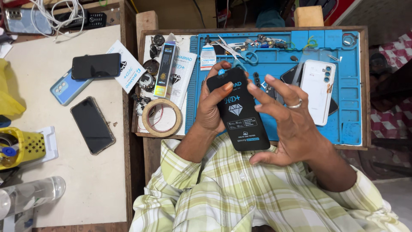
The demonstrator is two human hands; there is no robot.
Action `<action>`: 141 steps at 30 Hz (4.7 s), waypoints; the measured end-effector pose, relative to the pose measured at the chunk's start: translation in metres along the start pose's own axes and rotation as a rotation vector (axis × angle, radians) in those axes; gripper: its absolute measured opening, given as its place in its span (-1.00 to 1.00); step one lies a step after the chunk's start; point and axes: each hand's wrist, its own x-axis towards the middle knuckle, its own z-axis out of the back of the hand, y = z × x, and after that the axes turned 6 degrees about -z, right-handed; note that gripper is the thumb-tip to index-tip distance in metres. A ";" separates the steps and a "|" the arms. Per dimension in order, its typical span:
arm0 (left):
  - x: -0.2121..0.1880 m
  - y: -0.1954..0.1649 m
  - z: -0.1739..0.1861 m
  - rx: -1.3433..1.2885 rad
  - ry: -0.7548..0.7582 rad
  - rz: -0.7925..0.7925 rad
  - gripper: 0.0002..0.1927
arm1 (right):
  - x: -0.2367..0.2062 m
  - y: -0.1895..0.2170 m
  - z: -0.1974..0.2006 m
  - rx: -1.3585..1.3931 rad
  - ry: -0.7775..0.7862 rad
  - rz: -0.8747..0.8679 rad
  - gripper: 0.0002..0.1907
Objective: The person applies adhesive to the edges of a disassembled smartphone chassis, then retrieves and unpacks a replacement display module. They peel protective film from the new display and align it with the phone's internal components, preparing for installation.
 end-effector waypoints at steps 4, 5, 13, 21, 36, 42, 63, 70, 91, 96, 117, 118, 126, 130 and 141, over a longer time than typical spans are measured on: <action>0.002 -0.001 0.000 -0.027 -0.014 -0.045 -0.44 | 0.000 0.003 0.000 0.118 -0.067 -0.122 -0.16; 0.003 -0.002 0.000 -0.024 -0.001 -0.048 -0.43 | -0.002 0.006 -0.001 0.145 -0.100 -0.176 -0.23; 0.001 0.003 0.001 -0.002 0.037 -0.067 -0.37 | -0.009 0.004 -0.014 0.358 -0.213 -0.496 -0.47; -0.001 0.006 0.002 0.040 0.038 -0.084 -0.37 | -0.008 0.006 -0.024 0.577 -0.224 -0.600 -0.75; -0.002 0.007 0.002 0.068 0.049 -0.082 -0.42 | -0.016 -0.004 -0.034 0.603 -0.257 -0.610 -0.82; -0.002 0.010 -0.001 0.047 0.059 -0.050 -0.43 | -0.006 -0.003 -0.029 0.456 -0.272 -0.591 -0.79; -0.014 0.019 -0.018 0.574 0.070 -0.104 -0.49 | 0.004 -0.029 -0.026 0.861 -0.320 -0.559 -0.82; -0.009 0.020 -0.021 0.606 0.023 -0.138 -0.49 | -0.001 -0.030 -0.027 0.771 -0.313 -0.623 -0.78; 0.057 0.027 0.035 0.064 -0.413 -0.050 -0.46 | -0.029 -0.019 -0.045 -0.204 -0.165 0.040 -0.59; 0.059 0.023 0.029 0.085 -0.436 -0.047 -0.49 | -0.032 -0.020 -0.051 -0.208 -0.228 0.017 -0.63; 0.033 0.008 0.004 -0.199 -0.185 -0.212 -0.55 | -0.035 -0.027 -0.067 0.018 -0.304 -0.034 -0.69; 0.031 0.007 0.002 -0.223 -0.162 -0.218 -0.49 | -0.035 -0.027 -0.071 0.040 -0.319 -0.038 -0.70; 0.023 0.008 -0.012 -0.164 -0.255 -0.244 -0.52 | -0.041 -0.023 -0.083 0.155 -0.406 -0.058 -0.72; 0.019 0.009 -0.012 -0.104 -0.222 -0.272 -0.50 | -0.036 -0.020 -0.081 0.108 -0.377 -0.023 -0.65; 0.011 0.016 -0.010 -0.142 -0.164 -0.308 -0.49 | 0.014 0.017 -0.039 -0.033 -0.043 0.014 -0.33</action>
